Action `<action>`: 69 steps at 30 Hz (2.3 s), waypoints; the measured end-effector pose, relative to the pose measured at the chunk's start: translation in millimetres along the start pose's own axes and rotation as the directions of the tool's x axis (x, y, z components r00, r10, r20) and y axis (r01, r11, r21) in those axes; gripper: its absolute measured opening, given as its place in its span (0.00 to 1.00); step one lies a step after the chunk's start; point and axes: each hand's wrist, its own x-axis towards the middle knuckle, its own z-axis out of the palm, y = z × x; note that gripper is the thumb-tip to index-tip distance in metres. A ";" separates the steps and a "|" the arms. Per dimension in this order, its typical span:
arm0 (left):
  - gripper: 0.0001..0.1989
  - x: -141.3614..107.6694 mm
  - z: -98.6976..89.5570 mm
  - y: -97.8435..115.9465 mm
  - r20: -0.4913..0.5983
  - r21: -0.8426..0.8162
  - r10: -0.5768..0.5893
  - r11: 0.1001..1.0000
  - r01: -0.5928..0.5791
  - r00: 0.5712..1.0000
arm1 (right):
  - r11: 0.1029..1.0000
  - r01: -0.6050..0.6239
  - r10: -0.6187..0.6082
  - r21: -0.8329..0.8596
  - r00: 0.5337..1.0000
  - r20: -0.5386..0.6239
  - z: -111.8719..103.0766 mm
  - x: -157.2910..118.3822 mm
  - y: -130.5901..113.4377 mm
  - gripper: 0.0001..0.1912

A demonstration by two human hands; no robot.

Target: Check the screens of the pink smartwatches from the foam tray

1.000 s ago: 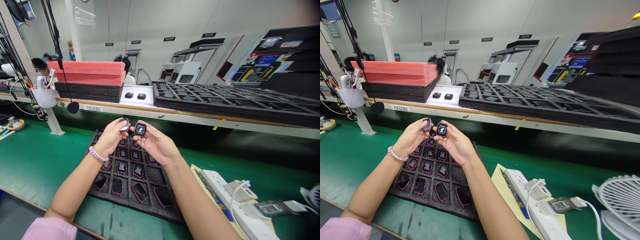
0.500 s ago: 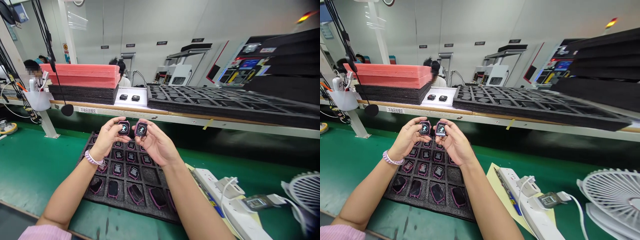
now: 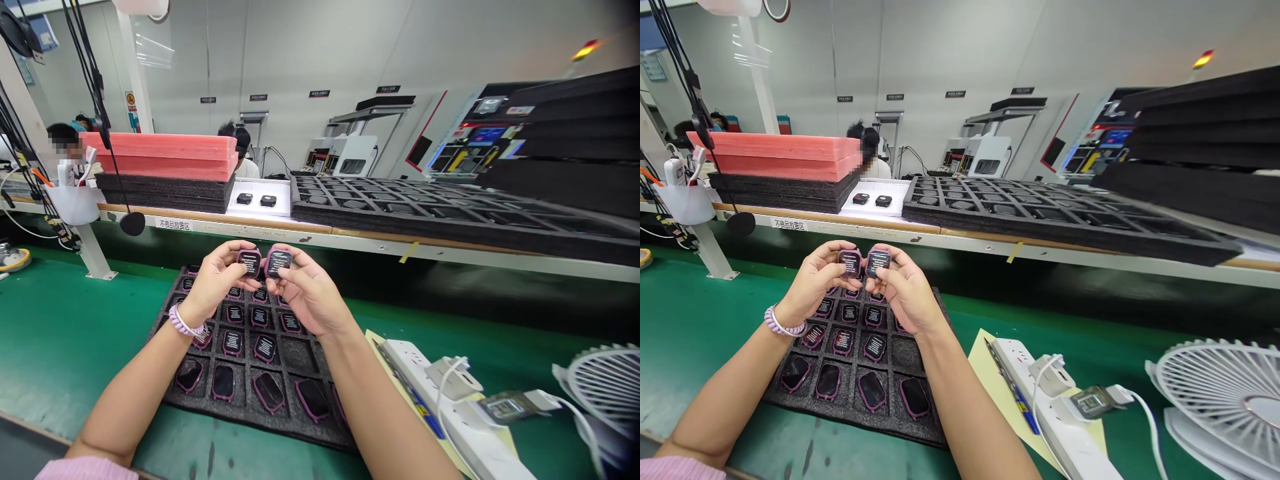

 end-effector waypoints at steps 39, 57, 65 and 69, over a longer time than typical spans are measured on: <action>0.25 -10.2 0.9 5.3 0.040 0.051 0.035 0.998 -0.037 0.999 | 0.992 0.039 -0.039 -0.120 0.999 0.002 8.0 -6.8 -9.7 0.27; 0.23 -8.3 2.2 6.8 -0.001 0.002 -0.076 0.997 0.076 0.997 | 0.998 0.004 -0.010 -0.065 0.996 -0.088 10.5 -1.2 -5.3 0.23; 0.23 -18.3 8.2 13.3 0.025 0.021 -0.014 1.000 0.014 1.000 | 0.993 0.045 -0.053 -0.110 0.996 -0.071 18.0 -14.1 -16.1 0.22; 0.23 -26.5 14.3 21.3 0.059 0.002 0.030 1.000 -0.030 0.998 | 0.990 0.074 -0.083 -0.124 0.994 -0.068 21.8 -23.8 -27.2 0.23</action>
